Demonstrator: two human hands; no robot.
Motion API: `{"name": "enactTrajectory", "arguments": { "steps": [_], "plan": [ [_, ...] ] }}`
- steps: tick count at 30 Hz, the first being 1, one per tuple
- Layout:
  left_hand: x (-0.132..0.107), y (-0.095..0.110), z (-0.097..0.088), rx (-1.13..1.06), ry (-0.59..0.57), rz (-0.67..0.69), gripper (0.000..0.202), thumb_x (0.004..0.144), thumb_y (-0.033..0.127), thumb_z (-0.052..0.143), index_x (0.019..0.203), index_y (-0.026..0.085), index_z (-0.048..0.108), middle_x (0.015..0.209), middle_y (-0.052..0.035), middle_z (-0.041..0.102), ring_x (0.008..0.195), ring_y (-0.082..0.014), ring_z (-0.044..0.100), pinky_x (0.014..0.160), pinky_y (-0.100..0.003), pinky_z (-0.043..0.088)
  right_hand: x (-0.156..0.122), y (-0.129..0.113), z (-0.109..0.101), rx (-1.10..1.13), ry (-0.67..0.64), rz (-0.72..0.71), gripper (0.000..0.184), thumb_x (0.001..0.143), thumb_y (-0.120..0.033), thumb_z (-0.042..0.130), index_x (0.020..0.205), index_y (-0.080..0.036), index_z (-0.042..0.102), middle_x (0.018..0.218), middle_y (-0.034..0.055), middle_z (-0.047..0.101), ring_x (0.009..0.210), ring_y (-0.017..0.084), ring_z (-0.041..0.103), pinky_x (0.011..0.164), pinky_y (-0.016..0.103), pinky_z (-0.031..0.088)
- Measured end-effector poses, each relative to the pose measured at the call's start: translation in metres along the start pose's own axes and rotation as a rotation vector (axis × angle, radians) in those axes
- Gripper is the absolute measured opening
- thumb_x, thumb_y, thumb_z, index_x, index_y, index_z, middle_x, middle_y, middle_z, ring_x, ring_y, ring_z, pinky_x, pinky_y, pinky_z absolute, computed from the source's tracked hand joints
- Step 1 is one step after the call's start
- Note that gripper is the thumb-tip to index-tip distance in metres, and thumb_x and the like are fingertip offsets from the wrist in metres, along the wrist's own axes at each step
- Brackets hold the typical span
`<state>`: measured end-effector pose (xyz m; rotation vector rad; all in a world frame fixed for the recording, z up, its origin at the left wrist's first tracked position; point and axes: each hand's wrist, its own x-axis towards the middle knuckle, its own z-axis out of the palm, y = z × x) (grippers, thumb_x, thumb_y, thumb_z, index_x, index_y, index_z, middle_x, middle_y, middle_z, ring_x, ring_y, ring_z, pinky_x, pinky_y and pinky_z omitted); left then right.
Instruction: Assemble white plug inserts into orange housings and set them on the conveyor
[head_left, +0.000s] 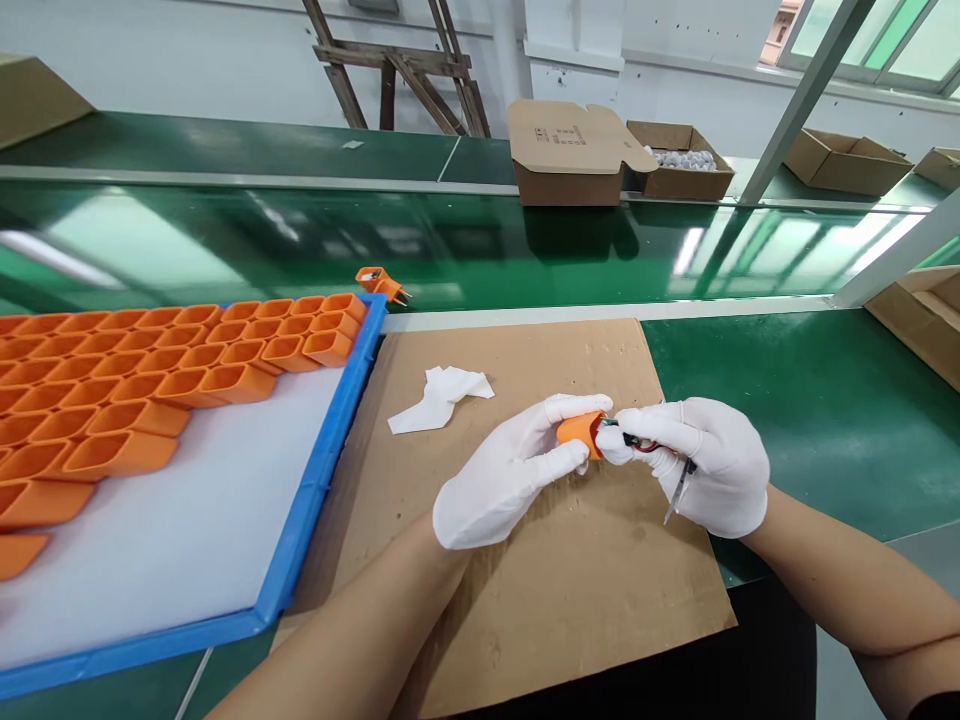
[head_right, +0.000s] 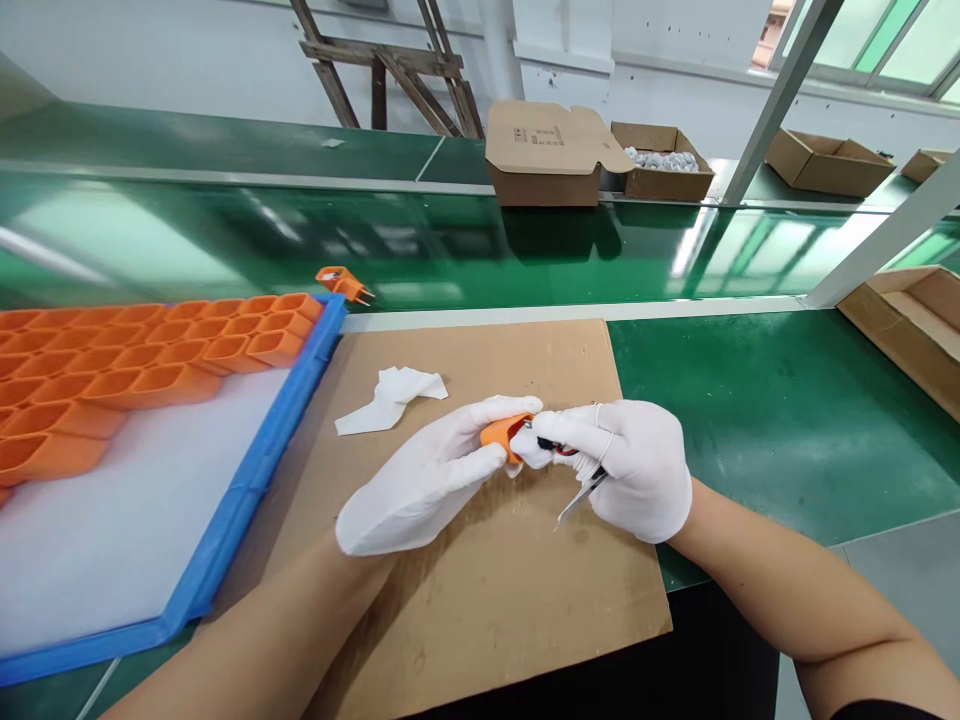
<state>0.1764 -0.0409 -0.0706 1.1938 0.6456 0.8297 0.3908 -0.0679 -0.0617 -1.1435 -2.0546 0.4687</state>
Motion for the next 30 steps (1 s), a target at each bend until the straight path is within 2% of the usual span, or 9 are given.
{"name": "enactTrajectory", "arguments": {
  "steps": [3,8,15,20,24,26,28,30],
  "plan": [
    [0.001,0.000,0.000,0.015,-0.011,0.011,0.035,0.085,0.040,0.074,0.118,0.029,0.072,0.112,-0.0070,0.068,0.088,-0.0189,0.062,0.077,-0.033,0.054,0.001,0.000,0.000,0.002,0.011,-0.095,0.032,0.100,-0.019,0.044,0.110,-0.031,0.071,0.075,-0.0033,0.067,0.061,0.012,0.058,0.067,0.029,0.061],
    [0.001,0.000,0.001,0.042,-0.023,0.015,0.032,0.086,0.036,0.074,0.117,0.029,0.072,0.114,-0.0071,0.069,0.096,-0.0210,0.063,0.089,-0.037,0.054,0.002,-0.002,-0.002,-0.117,0.126,-0.247,0.039,0.094,-0.007,0.047,0.124,-0.026,0.064,0.074,-0.0031,0.069,0.056,0.010,0.053,0.058,0.023,0.053],
    [0.000,0.000,0.000,0.088,-0.044,0.057,0.027,0.090,0.032,0.069,0.117,0.031,0.071,0.116,-0.0063,0.065,0.097,-0.0203,0.062,0.089,-0.037,0.053,0.003,-0.011,-0.003,-0.175,0.196,-0.211,0.036,0.092,-0.006,0.051,0.111,-0.028,0.072,0.074,-0.0026,0.071,0.057,0.012,0.057,0.055,0.025,0.051],
    [-0.001,-0.002,0.003,0.111,-0.017,0.060,0.031,0.089,0.034,0.070,0.119,0.027,0.070,0.116,-0.0077,0.064,0.099,-0.0221,0.061,0.087,-0.037,0.053,-0.001,-0.011,0.000,-0.199,0.210,-0.194,0.038,0.092,-0.005,0.052,0.117,-0.027,0.070,0.078,-0.0025,0.073,0.061,0.012,0.061,0.057,0.026,0.050],
    [-0.001,-0.006,0.004,0.086,0.031,0.059,0.034,0.091,0.038,0.067,0.124,0.028,0.065,0.109,-0.0070,0.064,0.081,-0.0169,0.060,0.073,-0.034,0.053,-0.002,-0.009,0.000,-0.198,0.255,-0.173,0.038,0.090,-0.004,0.054,0.118,-0.026,0.069,0.079,-0.0016,0.074,0.064,0.013,0.064,0.059,0.026,0.050],
    [-0.002,-0.008,0.004,0.203,0.119,0.129,0.032,0.092,0.036,0.065,0.124,0.029,0.065,0.114,-0.0066,0.061,0.084,-0.0168,0.060,0.075,-0.034,0.054,-0.002,-0.009,0.000,-0.171,0.299,-0.142,0.035,0.090,-0.006,0.058,0.116,-0.027,0.070,0.080,-0.0008,0.074,0.065,0.013,0.065,0.061,0.026,0.052],
    [-0.004,-0.010,0.004,0.424,0.215,0.255,0.031,0.094,0.031,0.061,0.125,0.032,0.066,0.121,-0.0063,0.056,0.102,-0.0197,0.059,0.088,-0.037,0.053,-0.002,-0.008,0.000,-0.139,0.313,-0.101,0.033,0.090,-0.009,0.062,0.115,-0.029,0.071,0.081,-0.0007,0.074,0.066,0.014,0.067,0.063,0.027,0.054],
    [-0.005,-0.012,0.006,0.647,0.260,0.398,0.036,0.096,0.024,0.056,0.129,0.035,0.065,0.122,-0.0065,0.053,0.113,-0.0212,0.055,0.099,-0.040,0.050,-0.003,-0.007,0.001,-0.109,0.300,-0.061,0.034,0.088,-0.012,0.064,0.114,-0.032,0.072,0.083,-0.0010,0.075,0.067,0.015,0.067,0.064,0.028,0.055]
  ]
}}
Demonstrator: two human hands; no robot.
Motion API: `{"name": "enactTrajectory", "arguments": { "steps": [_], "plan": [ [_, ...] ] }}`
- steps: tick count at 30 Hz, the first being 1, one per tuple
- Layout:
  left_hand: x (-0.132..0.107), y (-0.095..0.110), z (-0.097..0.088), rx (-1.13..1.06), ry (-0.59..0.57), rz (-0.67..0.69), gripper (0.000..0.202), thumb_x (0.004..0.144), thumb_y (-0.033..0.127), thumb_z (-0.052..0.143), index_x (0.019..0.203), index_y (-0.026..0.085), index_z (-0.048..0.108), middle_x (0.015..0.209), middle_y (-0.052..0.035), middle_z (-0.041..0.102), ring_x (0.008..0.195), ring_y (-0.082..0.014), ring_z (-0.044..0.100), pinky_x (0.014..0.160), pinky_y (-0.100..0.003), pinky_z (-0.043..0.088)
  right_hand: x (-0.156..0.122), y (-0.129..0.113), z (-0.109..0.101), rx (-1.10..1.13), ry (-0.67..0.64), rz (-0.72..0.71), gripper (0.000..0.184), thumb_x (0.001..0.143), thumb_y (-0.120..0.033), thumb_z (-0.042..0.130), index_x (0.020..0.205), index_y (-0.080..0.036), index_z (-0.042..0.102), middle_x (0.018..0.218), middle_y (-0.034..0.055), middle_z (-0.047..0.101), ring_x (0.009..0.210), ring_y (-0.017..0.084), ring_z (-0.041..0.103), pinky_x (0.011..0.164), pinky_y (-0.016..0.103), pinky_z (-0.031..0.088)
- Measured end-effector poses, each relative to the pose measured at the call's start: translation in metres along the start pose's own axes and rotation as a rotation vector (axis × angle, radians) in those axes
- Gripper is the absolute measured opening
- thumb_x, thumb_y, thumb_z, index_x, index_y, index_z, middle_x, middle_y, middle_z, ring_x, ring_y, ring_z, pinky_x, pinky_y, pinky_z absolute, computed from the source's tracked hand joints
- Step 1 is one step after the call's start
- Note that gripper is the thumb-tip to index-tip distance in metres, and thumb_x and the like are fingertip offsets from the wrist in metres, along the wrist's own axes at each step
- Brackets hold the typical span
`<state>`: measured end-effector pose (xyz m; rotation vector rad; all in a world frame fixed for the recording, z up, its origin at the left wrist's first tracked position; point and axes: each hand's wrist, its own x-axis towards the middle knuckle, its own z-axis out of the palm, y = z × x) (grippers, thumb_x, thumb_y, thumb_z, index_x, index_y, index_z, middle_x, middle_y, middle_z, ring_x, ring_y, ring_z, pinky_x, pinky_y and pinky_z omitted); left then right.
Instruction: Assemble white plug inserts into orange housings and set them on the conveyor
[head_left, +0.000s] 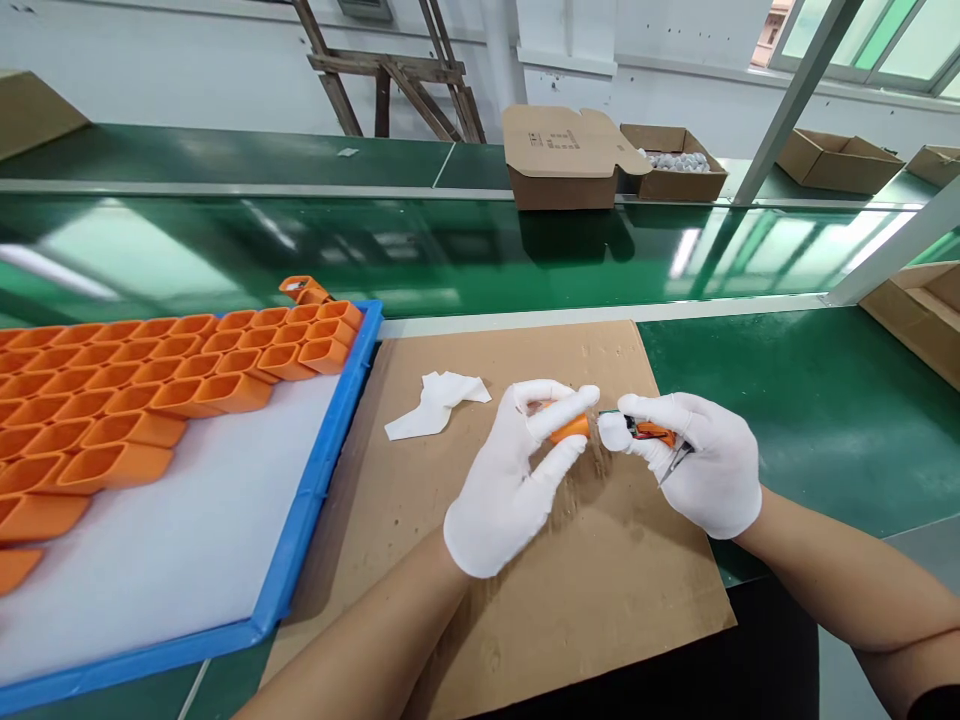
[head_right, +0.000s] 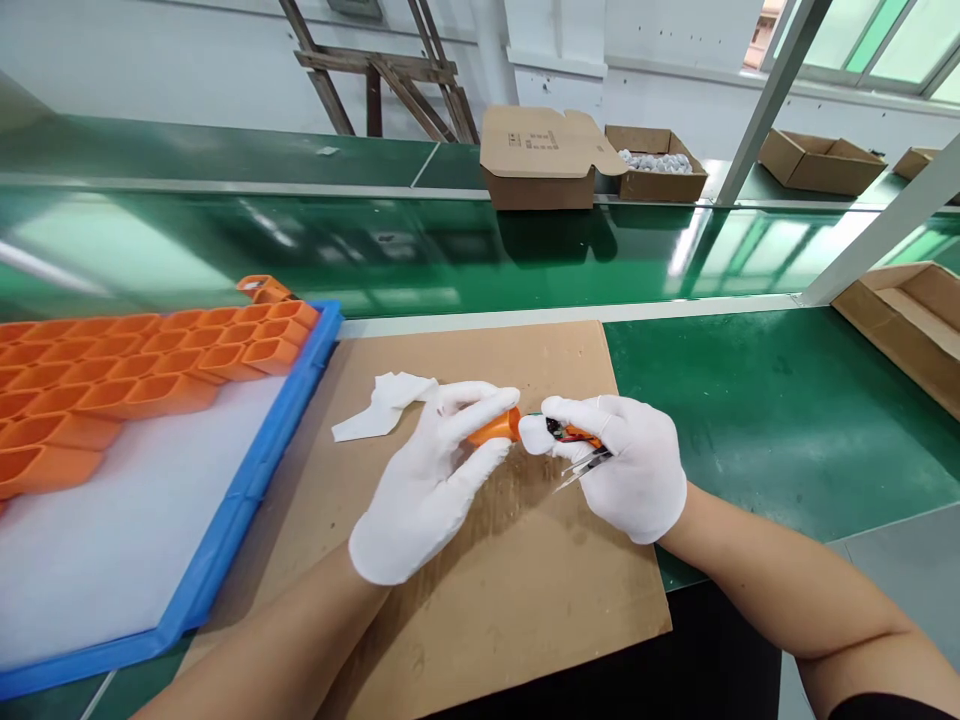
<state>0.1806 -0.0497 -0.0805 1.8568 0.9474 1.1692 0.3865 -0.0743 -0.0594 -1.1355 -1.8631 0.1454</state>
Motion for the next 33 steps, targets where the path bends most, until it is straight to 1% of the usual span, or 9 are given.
{"name": "enactTrajectory", "arguments": {
  "steps": [4,7,9,12,14,17,21,25,33],
  "plan": [
    [-0.001,0.000,0.004,0.203,0.003,0.230,0.038,0.097,0.016,0.049,0.123,0.033,0.069,0.114,-0.0084,0.053,0.103,-0.0212,0.058,0.089,-0.042,0.054,-0.001,0.001,0.000,0.058,-0.038,0.092,0.034,0.086,-0.015,0.068,0.113,-0.034,0.073,0.083,-0.0018,0.075,0.065,0.016,0.067,0.064,0.030,0.057],
    [0.000,-0.001,0.006,0.201,-0.027,0.280,0.035,0.095,0.015,0.050,0.116,0.032,0.073,0.108,-0.0092,0.054,0.098,-0.0229,0.061,0.083,-0.044,0.055,0.000,0.002,0.000,0.116,-0.084,0.125,0.032,0.086,-0.016,0.068,0.112,-0.034,0.074,0.082,-0.0020,0.075,0.065,0.016,0.066,0.064,0.031,0.058],
    [-0.001,0.000,0.005,0.152,-0.006,0.208,0.033,0.095,0.019,0.053,0.118,0.033,0.072,0.112,-0.0093,0.056,0.103,-0.0238,0.061,0.090,-0.046,0.054,0.000,0.003,0.000,0.167,-0.088,0.150,0.032,0.086,-0.016,0.068,0.112,-0.033,0.075,0.083,-0.0017,0.075,0.065,0.016,0.067,0.064,0.030,0.058],
    [0.001,0.003,0.001,-0.088,0.074,-0.045,0.040,0.093,0.030,0.062,0.133,0.033,0.060,0.118,-0.0078,0.059,0.107,-0.0232,0.061,0.096,-0.045,0.053,0.000,0.004,0.002,0.217,-0.042,0.200,0.031,0.084,-0.016,0.070,0.110,-0.032,0.077,0.086,-0.0011,0.075,0.068,0.016,0.067,0.064,0.030,0.059],
    [0.004,0.006,-0.003,-0.302,0.086,-0.222,0.048,0.090,0.038,0.068,0.136,0.030,0.054,0.118,-0.0073,0.061,0.097,-0.0211,0.064,0.087,-0.040,0.056,-0.001,0.005,0.003,0.231,-0.002,0.220,0.031,0.083,-0.016,0.071,0.109,-0.032,0.077,0.088,-0.0011,0.076,0.070,0.016,0.068,0.064,0.030,0.059],
    [0.009,0.010,-0.007,-0.496,0.049,-0.383,0.045,0.084,0.041,0.075,0.122,0.025,0.059,0.117,-0.0072,0.063,0.081,-0.0167,0.063,0.075,-0.035,0.057,-0.001,0.005,0.003,0.206,0.021,0.221,0.031,0.083,-0.016,0.070,0.108,-0.032,0.078,0.087,-0.0014,0.075,0.069,0.016,0.068,0.065,0.031,0.060],
    [0.011,0.012,-0.008,-0.606,-0.027,-0.444,0.038,0.082,0.042,0.077,0.113,0.024,0.064,0.108,-0.0047,0.066,0.079,-0.0159,0.062,0.072,-0.033,0.054,0.001,0.001,0.000,0.100,0.047,0.133,0.030,0.085,-0.015,0.071,0.109,-0.031,0.077,0.084,-0.0012,0.075,0.068,0.016,0.068,0.062,0.029,0.059],
    [0.010,0.011,-0.006,-0.669,-0.061,-0.466,0.045,0.079,0.048,0.080,0.114,0.025,0.065,0.100,-0.0028,0.067,0.081,-0.0167,0.063,0.070,-0.031,0.053,0.002,-0.004,-0.002,0.020,0.046,0.006,0.031,0.087,-0.013,0.072,0.112,-0.031,0.074,0.084,-0.0015,0.076,0.069,0.015,0.069,0.064,0.026,0.058],
    [0.009,0.012,-0.003,-0.771,-0.113,-0.517,0.050,0.078,0.050,0.081,0.116,0.023,0.064,0.092,-0.0019,0.069,0.072,-0.0141,0.061,0.069,-0.030,0.049,0.000,-0.002,0.001,0.025,0.070,-0.159,0.042,0.089,-0.006,0.067,0.124,-0.030,0.065,0.085,-0.0026,0.075,0.070,0.013,0.070,0.064,0.024,0.057]
  ]
}}
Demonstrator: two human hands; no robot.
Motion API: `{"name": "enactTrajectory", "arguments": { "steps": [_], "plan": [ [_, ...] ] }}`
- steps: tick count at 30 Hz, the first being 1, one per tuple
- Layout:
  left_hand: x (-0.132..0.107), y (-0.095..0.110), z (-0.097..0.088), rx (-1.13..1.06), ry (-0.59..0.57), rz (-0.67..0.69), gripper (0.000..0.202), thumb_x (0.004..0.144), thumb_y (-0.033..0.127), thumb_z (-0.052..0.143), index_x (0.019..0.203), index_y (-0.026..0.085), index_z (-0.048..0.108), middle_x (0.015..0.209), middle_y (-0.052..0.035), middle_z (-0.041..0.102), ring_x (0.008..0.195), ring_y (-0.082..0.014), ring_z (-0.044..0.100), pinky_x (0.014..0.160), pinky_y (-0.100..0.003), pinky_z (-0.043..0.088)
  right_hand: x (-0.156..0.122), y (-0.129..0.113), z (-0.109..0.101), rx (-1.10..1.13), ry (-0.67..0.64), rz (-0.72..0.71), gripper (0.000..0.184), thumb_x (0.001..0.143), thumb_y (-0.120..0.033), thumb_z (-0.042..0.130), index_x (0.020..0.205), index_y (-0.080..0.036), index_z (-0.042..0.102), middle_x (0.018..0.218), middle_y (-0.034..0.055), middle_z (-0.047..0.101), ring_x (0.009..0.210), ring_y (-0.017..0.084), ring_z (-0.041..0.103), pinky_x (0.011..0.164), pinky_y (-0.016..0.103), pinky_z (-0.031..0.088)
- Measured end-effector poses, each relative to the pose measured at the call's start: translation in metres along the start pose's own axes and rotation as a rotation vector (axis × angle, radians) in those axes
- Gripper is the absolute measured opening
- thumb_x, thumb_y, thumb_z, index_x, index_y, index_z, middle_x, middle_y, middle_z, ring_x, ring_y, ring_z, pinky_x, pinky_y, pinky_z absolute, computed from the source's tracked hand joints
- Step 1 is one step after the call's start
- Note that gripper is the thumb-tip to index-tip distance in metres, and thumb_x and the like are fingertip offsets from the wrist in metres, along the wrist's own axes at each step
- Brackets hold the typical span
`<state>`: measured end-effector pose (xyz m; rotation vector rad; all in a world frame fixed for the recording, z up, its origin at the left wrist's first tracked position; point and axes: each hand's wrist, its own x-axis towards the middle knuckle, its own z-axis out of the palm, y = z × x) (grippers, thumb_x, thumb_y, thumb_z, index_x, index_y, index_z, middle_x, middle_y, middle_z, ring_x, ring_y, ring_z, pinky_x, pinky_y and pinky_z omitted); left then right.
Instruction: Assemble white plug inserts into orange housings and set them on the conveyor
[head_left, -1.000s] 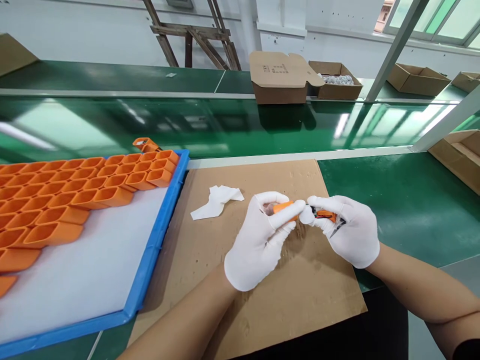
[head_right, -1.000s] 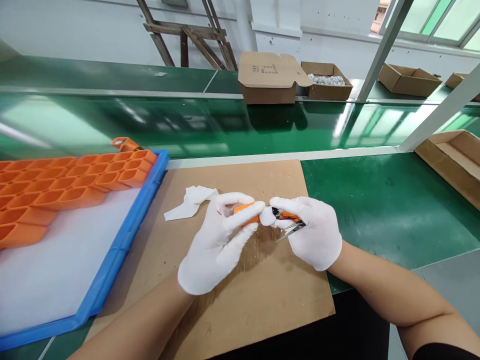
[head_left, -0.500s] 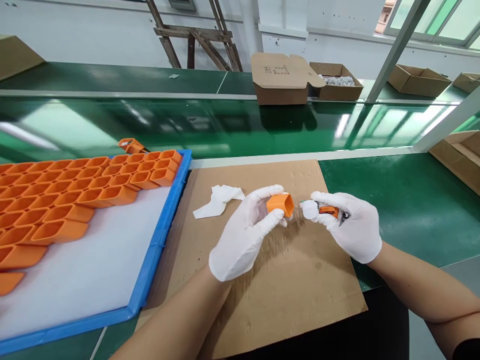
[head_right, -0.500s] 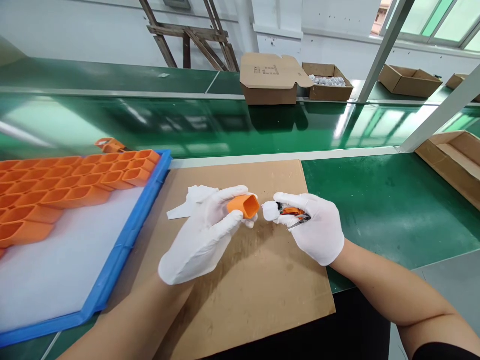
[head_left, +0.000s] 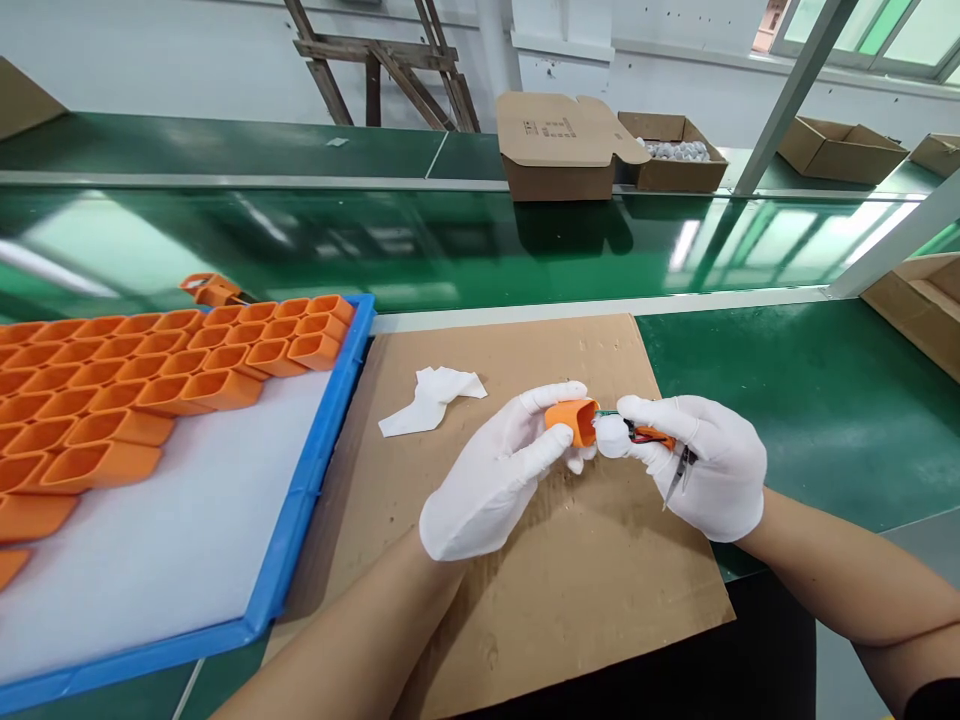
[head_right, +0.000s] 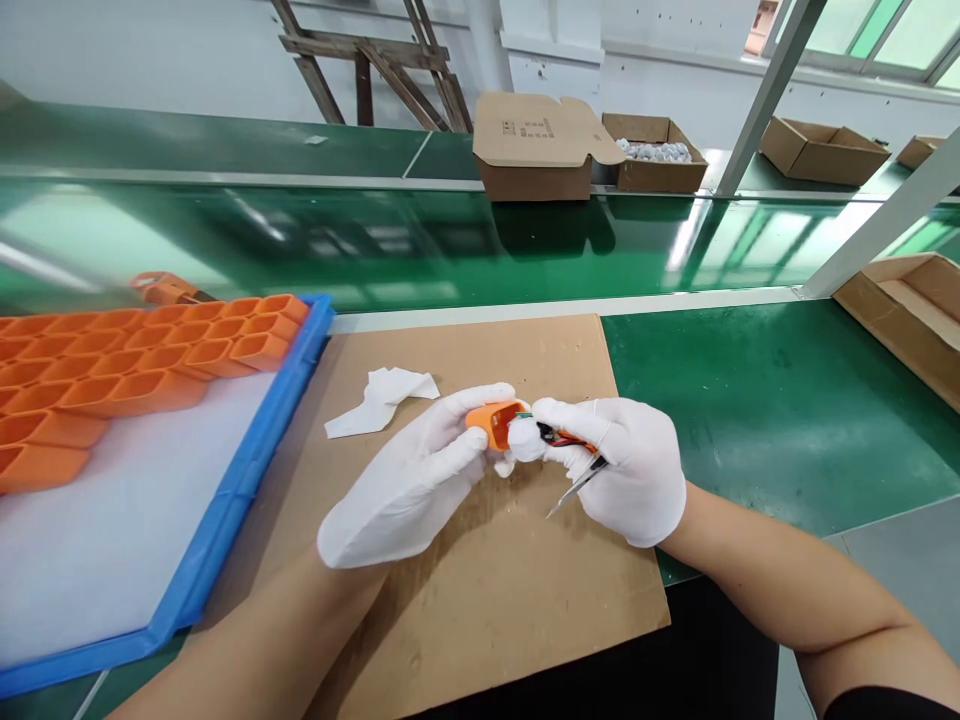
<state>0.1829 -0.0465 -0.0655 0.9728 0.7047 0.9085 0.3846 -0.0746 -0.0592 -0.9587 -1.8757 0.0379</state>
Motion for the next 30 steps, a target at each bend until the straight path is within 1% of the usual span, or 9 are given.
{"name": "enactTrajectory", "arguments": {
  "steps": [3,6,10,15,18,20,24,26,30],
  "plan": [
    [-0.001,0.003,-0.001,-0.083,-0.033,-0.041,0.049,0.080,0.052,0.078,0.117,0.022,0.064,0.084,-0.0012,0.068,0.069,-0.0133,0.059,0.072,-0.030,0.048,0.001,0.000,-0.001,-0.022,0.032,-0.001,0.043,0.089,-0.007,0.068,0.125,-0.031,0.065,0.086,-0.0023,0.075,0.070,0.014,0.069,0.064,0.025,0.057],
    [-0.001,0.005,-0.001,-0.092,-0.042,-0.081,0.050,0.082,0.052,0.077,0.119,0.020,0.063,0.077,-0.0012,0.068,0.069,-0.0137,0.058,0.076,-0.031,0.046,0.001,-0.001,-0.002,-0.029,0.056,0.017,0.040,0.089,-0.008,0.069,0.122,-0.030,0.066,0.081,-0.0030,0.074,0.070,0.014,0.070,0.065,0.024,0.056],
    [-0.001,0.006,-0.001,-0.101,-0.037,-0.072,0.050,0.080,0.051,0.079,0.117,0.021,0.065,0.077,-0.0010,0.068,0.068,-0.0138,0.059,0.074,-0.031,0.046,0.001,-0.002,-0.002,-0.032,0.071,0.021,0.034,0.091,-0.011,0.069,0.119,-0.029,0.068,0.082,-0.0019,0.075,0.070,0.014,0.070,0.064,0.024,0.057],
    [0.000,0.006,-0.001,-0.073,-0.037,-0.008,0.041,0.077,0.040,0.085,0.111,0.025,0.068,0.083,0.0004,0.067,0.068,-0.0122,0.060,0.066,-0.027,0.046,0.003,-0.003,-0.002,-0.073,0.142,0.043,0.028,0.089,-0.018,0.074,0.114,-0.029,0.071,0.083,-0.0021,0.075,0.065,0.013,0.069,0.064,0.024,0.059],
    [0.000,0.005,-0.003,-0.063,-0.043,0.016,0.037,0.077,0.037,0.085,0.110,0.027,0.070,0.089,0.0009,0.068,0.069,-0.0113,0.060,0.066,-0.026,0.047,0.004,-0.004,-0.003,-0.055,0.148,0.042,0.031,0.089,-0.015,0.074,0.116,-0.030,0.070,0.084,-0.0022,0.075,0.067,0.013,0.069,0.065,0.023,0.059],
    [0.000,0.003,-0.004,-0.064,-0.054,0.016,0.036,0.078,0.038,0.084,0.111,0.029,0.070,0.090,0.0014,0.068,0.070,-0.0109,0.061,0.067,-0.026,0.048,0.003,-0.004,-0.002,-0.033,0.125,0.030,0.037,0.088,-0.012,0.073,0.120,-0.032,0.069,0.085,-0.0028,0.076,0.068,0.012,0.069,0.066,0.023,0.059],
    [0.001,-0.001,-0.005,-0.066,-0.083,0.016,0.034,0.080,0.040,0.082,0.111,0.031,0.070,0.089,0.0017,0.069,0.070,-0.0110,0.062,0.069,-0.026,0.049,-0.003,-0.001,0.002,0.090,0.036,0.013,0.057,0.089,-0.006,0.069,0.137,-0.034,0.059,0.091,-0.0017,0.076,0.076,0.014,0.072,0.070,0.026,0.061],
    [0.001,-0.001,-0.005,-0.065,-0.086,0.013,0.034,0.081,0.040,0.081,0.112,0.031,0.070,0.090,0.0014,0.069,0.071,-0.0111,0.061,0.069,-0.026,0.050,-0.007,0.002,0.004,0.132,-0.006,0.012,0.063,0.089,-0.004,0.067,0.143,-0.034,0.054,0.094,-0.0012,0.076,0.079,0.015,0.072,0.072,0.028,0.062],
    [0.001,-0.001,-0.003,-0.060,-0.088,0.013,0.034,0.081,0.039,0.081,0.113,0.030,0.070,0.090,0.0015,0.069,0.071,-0.0111,0.062,0.070,-0.027,0.051,-0.011,0.006,0.006,0.146,-0.026,0.010,0.061,0.091,-0.004,0.064,0.144,-0.032,0.053,0.095,-0.0013,0.076,0.081,0.015,0.072,0.074,0.029,0.063]
  ]
}}
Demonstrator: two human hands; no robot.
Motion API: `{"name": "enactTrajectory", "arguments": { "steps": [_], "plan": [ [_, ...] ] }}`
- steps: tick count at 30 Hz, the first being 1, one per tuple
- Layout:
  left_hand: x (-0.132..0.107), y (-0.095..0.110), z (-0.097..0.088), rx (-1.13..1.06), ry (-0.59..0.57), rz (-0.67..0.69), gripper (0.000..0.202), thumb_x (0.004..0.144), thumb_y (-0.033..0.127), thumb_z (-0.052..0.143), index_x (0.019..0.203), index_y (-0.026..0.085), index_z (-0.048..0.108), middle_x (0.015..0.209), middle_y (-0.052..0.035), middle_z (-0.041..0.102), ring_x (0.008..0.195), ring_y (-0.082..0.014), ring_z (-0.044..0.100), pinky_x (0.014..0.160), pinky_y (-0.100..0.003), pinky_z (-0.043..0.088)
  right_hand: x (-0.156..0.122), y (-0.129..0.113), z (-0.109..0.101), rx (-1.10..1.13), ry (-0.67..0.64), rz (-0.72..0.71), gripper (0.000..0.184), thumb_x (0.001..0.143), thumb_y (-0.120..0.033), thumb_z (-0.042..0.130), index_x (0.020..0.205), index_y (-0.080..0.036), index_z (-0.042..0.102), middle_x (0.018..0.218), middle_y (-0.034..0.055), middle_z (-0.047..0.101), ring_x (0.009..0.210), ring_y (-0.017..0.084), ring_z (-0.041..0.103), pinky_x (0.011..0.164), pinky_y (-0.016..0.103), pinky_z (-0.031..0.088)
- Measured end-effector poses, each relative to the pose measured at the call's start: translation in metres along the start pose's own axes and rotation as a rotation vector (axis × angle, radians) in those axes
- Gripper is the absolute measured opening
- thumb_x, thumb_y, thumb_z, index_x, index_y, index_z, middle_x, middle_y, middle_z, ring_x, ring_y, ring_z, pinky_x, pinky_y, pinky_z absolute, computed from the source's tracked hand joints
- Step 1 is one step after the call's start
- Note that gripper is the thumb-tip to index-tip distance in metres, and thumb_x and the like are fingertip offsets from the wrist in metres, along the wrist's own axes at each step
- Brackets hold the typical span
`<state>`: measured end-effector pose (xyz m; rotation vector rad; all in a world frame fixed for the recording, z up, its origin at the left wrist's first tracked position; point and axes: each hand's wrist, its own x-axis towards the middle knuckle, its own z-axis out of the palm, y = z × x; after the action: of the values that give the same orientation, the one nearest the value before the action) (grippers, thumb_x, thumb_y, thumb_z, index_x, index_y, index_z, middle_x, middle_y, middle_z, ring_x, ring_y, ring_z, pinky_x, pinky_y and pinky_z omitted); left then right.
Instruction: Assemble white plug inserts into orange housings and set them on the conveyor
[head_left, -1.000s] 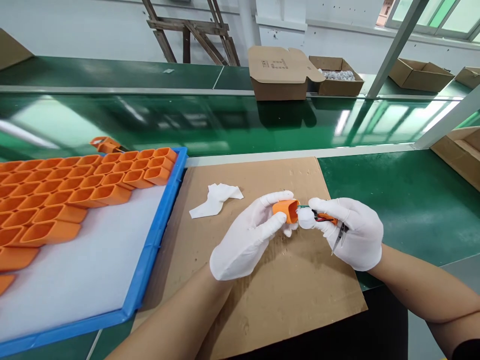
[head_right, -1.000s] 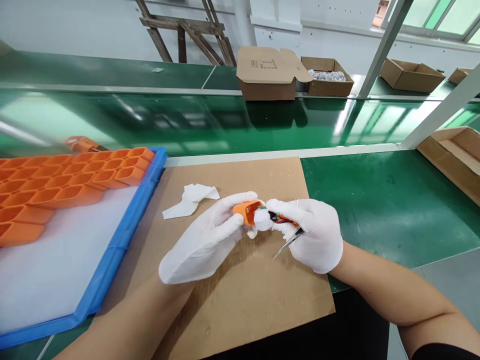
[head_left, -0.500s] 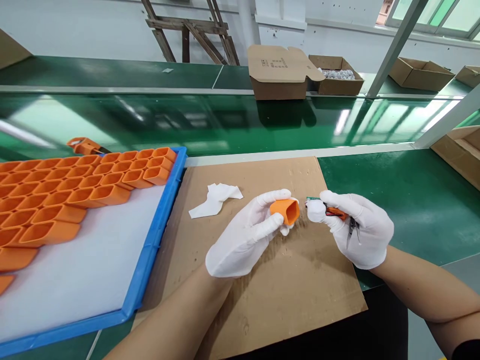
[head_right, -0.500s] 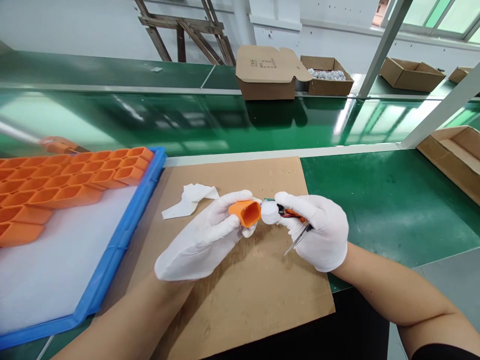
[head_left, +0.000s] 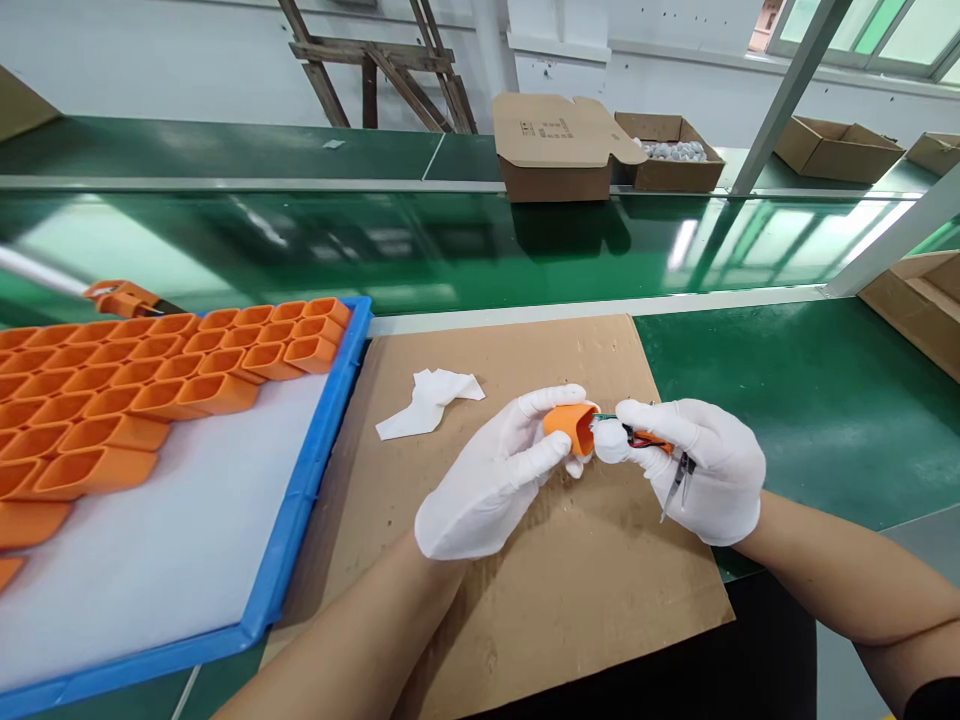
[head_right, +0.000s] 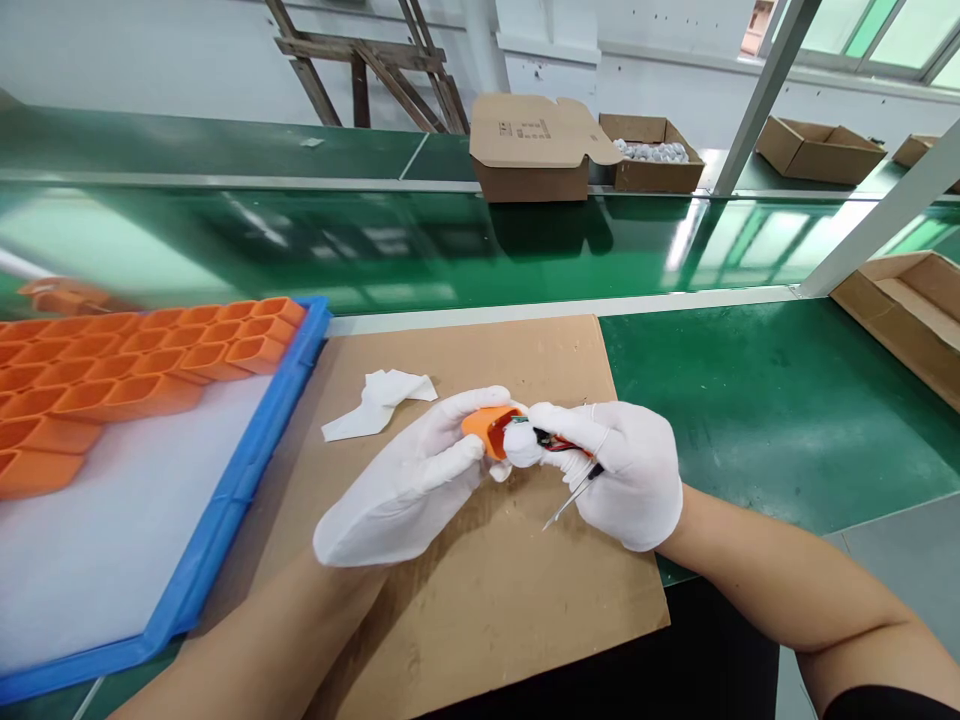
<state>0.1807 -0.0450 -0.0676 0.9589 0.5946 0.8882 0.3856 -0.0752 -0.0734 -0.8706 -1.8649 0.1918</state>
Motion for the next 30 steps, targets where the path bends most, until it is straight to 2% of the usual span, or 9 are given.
{"name": "enactTrajectory", "arguments": {
  "steps": [8,12,16,23,26,30],
  "plan": [
    [0.000,0.000,0.001,0.013,-0.018,-0.005,0.037,0.082,0.039,0.080,0.114,0.025,0.067,0.090,0.0001,0.069,0.068,-0.0118,0.061,0.068,-0.028,0.050,0.008,-0.007,-0.001,-0.179,0.060,-0.044,0.045,0.088,-0.008,0.071,0.127,-0.031,0.064,0.083,-0.0033,0.074,0.069,0.014,0.069,0.061,0.024,0.057],
    [0.000,-0.002,0.003,0.029,-0.031,0.011,0.036,0.084,0.039,0.079,0.114,0.023,0.066,0.089,-0.0009,0.069,0.069,-0.0126,0.061,0.066,-0.029,0.049,0.006,-0.006,-0.001,-0.214,0.046,-0.015,0.046,0.091,-0.012,0.069,0.131,-0.035,0.061,0.083,-0.0048,0.074,0.065,0.014,0.067,0.062,0.026,0.055],
    [0.000,-0.002,0.006,0.039,-0.004,0.009,0.034,0.083,0.035,0.079,0.112,0.022,0.067,0.089,-0.0027,0.069,0.071,-0.0142,0.062,0.065,-0.029,0.050,0.003,-0.006,0.001,-0.192,-0.019,0.030,0.053,0.094,-0.010,0.062,0.137,-0.039,0.054,0.084,-0.0062,0.074,0.063,0.013,0.064,0.063,0.026,0.053],
    [-0.002,-0.005,0.013,0.006,0.055,0.015,0.037,0.079,0.034,0.083,0.109,0.021,0.067,0.087,-0.0027,0.072,0.071,-0.0143,0.065,0.065,-0.029,0.055,0.003,-0.011,0.000,-0.264,-0.028,0.052,0.049,0.090,-0.005,0.060,0.131,-0.031,0.056,0.083,-0.0070,0.073,0.063,0.011,0.060,0.062,0.025,0.047],
    [-0.001,-0.009,0.016,0.000,0.082,0.021,0.038,0.078,0.033,0.084,0.110,0.020,0.066,0.083,-0.0021,0.072,0.069,-0.0140,0.066,0.064,-0.029,0.056,0.005,-0.016,-0.001,-0.361,-0.114,0.016,0.050,0.086,-0.003,0.052,0.129,-0.027,0.055,0.076,-0.0068,0.071,0.057,0.013,0.055,0.052,0.028,0.039],
    [0.002,-0.018,0.018,-0.016,0.148,-0.021,0.044,0.074,0.036,0.087,0.108,0.019,0.065,0.086,-0.0021,0.072,0.069,-0.0135,0.067,0.066,-0.029,0.057,0.005,-0.024,0.004,-0.717,-0.204,-0.003,0.037,0.085,-0.004,0.048,0.114,-0.020,0.066,0.064,-0.0006,0.065,0.045,0.015,0.047,0.042,0.034,0.020]
  ]
}}
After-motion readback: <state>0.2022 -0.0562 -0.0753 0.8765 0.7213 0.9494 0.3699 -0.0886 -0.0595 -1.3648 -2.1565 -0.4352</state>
